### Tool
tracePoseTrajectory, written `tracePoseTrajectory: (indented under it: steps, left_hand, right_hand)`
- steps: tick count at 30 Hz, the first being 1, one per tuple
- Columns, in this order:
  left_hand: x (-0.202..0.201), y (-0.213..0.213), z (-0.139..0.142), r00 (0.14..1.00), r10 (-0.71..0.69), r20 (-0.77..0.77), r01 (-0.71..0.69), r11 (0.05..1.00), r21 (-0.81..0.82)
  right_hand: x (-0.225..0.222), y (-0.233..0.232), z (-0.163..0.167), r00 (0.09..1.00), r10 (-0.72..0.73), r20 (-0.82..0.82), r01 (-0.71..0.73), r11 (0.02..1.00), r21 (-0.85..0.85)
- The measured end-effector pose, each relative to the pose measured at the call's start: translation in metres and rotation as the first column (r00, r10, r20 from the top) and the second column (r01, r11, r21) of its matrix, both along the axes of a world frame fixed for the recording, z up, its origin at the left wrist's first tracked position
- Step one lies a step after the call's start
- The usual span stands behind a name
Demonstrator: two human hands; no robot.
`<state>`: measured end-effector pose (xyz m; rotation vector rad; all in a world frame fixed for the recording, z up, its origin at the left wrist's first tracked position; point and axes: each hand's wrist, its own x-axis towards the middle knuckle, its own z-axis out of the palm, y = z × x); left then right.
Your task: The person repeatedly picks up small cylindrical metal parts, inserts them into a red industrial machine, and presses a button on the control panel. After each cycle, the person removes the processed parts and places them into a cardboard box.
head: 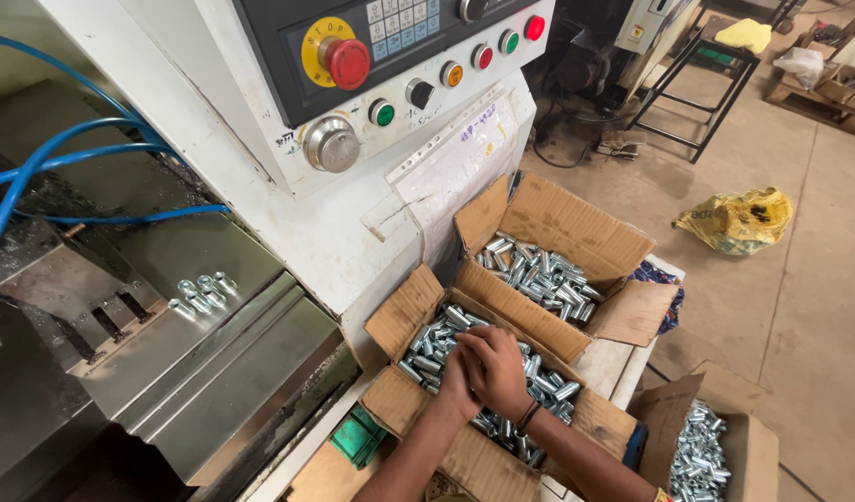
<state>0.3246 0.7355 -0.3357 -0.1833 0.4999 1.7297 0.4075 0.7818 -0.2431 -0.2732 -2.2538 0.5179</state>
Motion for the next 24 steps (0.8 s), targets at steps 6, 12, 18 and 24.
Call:
tracePoseTrajectory:
  steps: [6,12,18,24]
  left_hand:
    - [0.009,0.001,-0.005,1.0,0.006,-0.001,-0.006,0.996,0.087]
    - [0.015,0.001,-0.021,0.996,-0.044,-0.072,0.062,0.964,0.259]
    - [0.005,0.006,-0.029,1.0,0.029,-0.012,-0.028,0.993,0.115]
    - [-0.004,-0.004,-0.005,0.996,-0.017,0.089,0.015,1.0,0.017]
  right_hand:
    - [-0.003,-0.007,-0.015,0.998,0.012,-0.068,-0.019,0.995,-0.103]
    - [-0.006,-0.018,-0.021,0.997,0.061,0.045,-0.062,0.998,0.003]
    - [-0.004,0.012,-0.023,0.998,0.066,0.011,-0.054,0.895,-0.444]
    - [0.043,0.096,-0.013,0.873,-0.329,-0.36,-0.224,0.386,-0.895]
